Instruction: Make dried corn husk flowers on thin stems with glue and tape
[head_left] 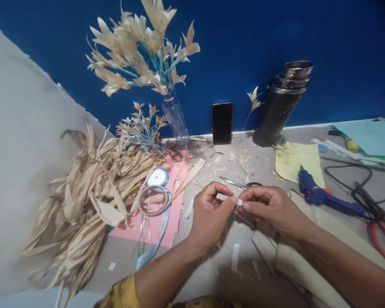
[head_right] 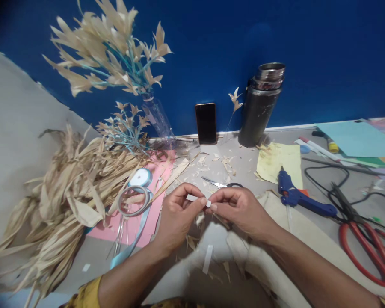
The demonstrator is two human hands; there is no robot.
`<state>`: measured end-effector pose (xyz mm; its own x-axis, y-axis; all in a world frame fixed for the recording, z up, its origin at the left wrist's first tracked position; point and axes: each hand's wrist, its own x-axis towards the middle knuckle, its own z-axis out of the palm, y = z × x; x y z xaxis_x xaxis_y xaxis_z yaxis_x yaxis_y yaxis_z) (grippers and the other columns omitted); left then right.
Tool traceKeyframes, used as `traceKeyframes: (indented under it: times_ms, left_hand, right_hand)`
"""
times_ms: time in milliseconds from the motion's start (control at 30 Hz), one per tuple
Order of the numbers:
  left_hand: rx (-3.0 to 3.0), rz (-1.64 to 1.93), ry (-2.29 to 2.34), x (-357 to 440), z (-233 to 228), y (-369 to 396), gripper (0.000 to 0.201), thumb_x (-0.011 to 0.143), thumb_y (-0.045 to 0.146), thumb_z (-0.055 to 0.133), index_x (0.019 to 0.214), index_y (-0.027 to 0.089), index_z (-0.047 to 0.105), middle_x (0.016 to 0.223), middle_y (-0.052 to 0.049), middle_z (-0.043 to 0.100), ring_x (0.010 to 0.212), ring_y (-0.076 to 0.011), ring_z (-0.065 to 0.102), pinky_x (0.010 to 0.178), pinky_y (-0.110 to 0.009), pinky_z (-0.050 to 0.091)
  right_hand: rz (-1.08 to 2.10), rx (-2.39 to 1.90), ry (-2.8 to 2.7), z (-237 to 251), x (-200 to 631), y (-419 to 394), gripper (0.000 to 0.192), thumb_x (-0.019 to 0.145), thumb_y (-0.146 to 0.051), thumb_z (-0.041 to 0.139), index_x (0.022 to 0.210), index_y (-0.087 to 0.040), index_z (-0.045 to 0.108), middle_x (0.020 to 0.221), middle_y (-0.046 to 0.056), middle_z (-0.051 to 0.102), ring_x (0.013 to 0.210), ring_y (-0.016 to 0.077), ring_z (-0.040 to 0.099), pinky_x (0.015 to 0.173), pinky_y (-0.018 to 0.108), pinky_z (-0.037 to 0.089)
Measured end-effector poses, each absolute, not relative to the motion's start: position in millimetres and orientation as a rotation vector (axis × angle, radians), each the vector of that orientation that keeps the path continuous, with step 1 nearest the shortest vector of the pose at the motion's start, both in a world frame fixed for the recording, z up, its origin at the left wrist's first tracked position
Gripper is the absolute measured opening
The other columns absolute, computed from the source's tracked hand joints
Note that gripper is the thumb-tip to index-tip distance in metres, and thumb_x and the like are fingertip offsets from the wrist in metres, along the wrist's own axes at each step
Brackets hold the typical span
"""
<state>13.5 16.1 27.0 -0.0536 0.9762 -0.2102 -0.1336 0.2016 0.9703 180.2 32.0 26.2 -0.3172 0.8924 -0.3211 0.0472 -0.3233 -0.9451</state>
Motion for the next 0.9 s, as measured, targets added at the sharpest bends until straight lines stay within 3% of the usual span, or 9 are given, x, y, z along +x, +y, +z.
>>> traceKeyframes:
  times_ms: [900]
  left_hand:
    - [1.091, 1.212, 1.322, 14.4, 28.7, 10.7, 0.009, 0.073, 0.019, 0.077, 0.074, 0.019, 0.068, 0.069, -0.001, 0.067, 0.058, -0.0132, 0.060, 0.054, -0.022, 0.043]
  right_hand:
    - [1.687, -1.263, -1.346, 25.5, 184.1, 32.1, 0.030, 0.071, -0.045, 0.080, 0.077, -0.016, 0.077, 0.053, -0.001, 0.058, 0.049, 0.0111, 0.048, 0.048, 0.024, 0.039]
